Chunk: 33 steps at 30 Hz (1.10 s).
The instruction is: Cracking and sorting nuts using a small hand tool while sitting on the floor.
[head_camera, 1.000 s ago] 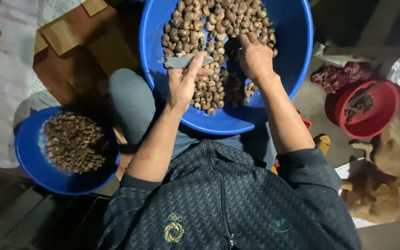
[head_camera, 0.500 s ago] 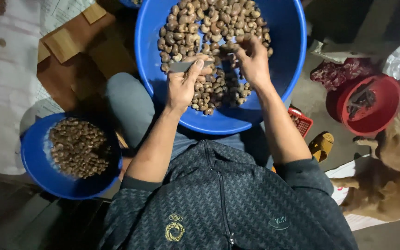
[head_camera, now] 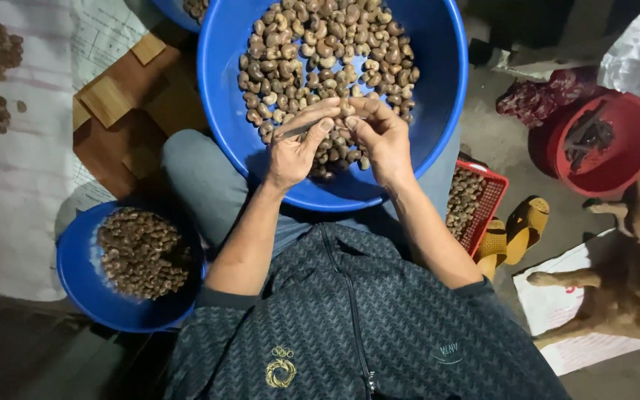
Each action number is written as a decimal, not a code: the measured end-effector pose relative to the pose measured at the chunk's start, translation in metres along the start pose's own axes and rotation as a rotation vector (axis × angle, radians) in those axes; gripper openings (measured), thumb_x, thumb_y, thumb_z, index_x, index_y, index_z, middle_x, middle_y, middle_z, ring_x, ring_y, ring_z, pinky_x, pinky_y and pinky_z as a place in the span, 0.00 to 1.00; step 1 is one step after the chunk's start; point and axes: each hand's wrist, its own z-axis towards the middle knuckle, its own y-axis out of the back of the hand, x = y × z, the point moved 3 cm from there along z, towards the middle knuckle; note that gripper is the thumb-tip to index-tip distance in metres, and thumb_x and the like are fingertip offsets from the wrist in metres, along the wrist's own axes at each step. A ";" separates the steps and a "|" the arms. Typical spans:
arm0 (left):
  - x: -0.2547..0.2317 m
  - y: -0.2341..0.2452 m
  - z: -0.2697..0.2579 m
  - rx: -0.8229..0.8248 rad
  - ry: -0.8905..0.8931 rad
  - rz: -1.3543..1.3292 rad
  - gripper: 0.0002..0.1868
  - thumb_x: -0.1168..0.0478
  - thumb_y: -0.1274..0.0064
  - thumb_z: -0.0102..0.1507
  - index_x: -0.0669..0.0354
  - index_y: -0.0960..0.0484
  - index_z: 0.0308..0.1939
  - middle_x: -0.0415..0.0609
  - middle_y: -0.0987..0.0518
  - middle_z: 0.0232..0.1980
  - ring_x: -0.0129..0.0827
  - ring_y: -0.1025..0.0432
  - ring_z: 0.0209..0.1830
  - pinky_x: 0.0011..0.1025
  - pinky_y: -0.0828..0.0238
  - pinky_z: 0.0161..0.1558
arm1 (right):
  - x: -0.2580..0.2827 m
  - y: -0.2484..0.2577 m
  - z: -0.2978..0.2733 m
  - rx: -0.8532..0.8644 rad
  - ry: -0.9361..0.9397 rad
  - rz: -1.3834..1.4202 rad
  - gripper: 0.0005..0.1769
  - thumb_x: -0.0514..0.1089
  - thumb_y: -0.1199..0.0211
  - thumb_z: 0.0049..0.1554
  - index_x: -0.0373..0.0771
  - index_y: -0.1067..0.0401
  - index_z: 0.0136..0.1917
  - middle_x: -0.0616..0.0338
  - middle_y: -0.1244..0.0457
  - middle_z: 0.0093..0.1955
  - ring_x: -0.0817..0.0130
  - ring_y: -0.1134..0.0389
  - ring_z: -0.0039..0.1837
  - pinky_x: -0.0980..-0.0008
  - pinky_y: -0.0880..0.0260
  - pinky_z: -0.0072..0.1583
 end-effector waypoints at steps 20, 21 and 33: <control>0.007 -0.001 -0.005 0.110 0.126 -0.127 0.09 0.66 0.46 0.72 0.68 0.14 0.50 0.63 0.17 0.56 0.48 0.25 0.62 0.50 0.26 0.62 | 0.014 -0.001 -0.015 0.112 0.181 -0.184 0.22 0.31 0.33 0.61 0.29 0.32 0.68 0.46 0.32 0.52 0.65 0.29 0.50 0.64 0.21 0.49; 0.007 0.000 -0.005 0.102 0.129 -0.143 0.09 0.66 0.47 0.72 0.68 0.14 0.51 0.62 0.17 0.56 0.49 0.25 0.61 0.50 0.26 0.62 | 0.013 -0.001 -0.014 0.115 0.186 -0.184 0.22 0.31 0.33 0.62 0.29 0.32 0.68 0.45 0.32 0.52 0.65 0.29 0.50 0.63 0.21 0.49; 0.009 0.003 0.003 0.092 0.073 -0.131 0.09 0.67 0.47 0.72 0.68 0.14 0.52 0.60 0.16 0.53 0.47 0.22 0.58 0.47 0.25 0.61 | 0.024 -0.009 -0.017 0.130 0.185 -0.207 0.25 0.31 0.32 0.61 0.30 0.32 0.71 0.51 0.32 0.47 0.70 0.30 0.48 0.65 0.23 0.48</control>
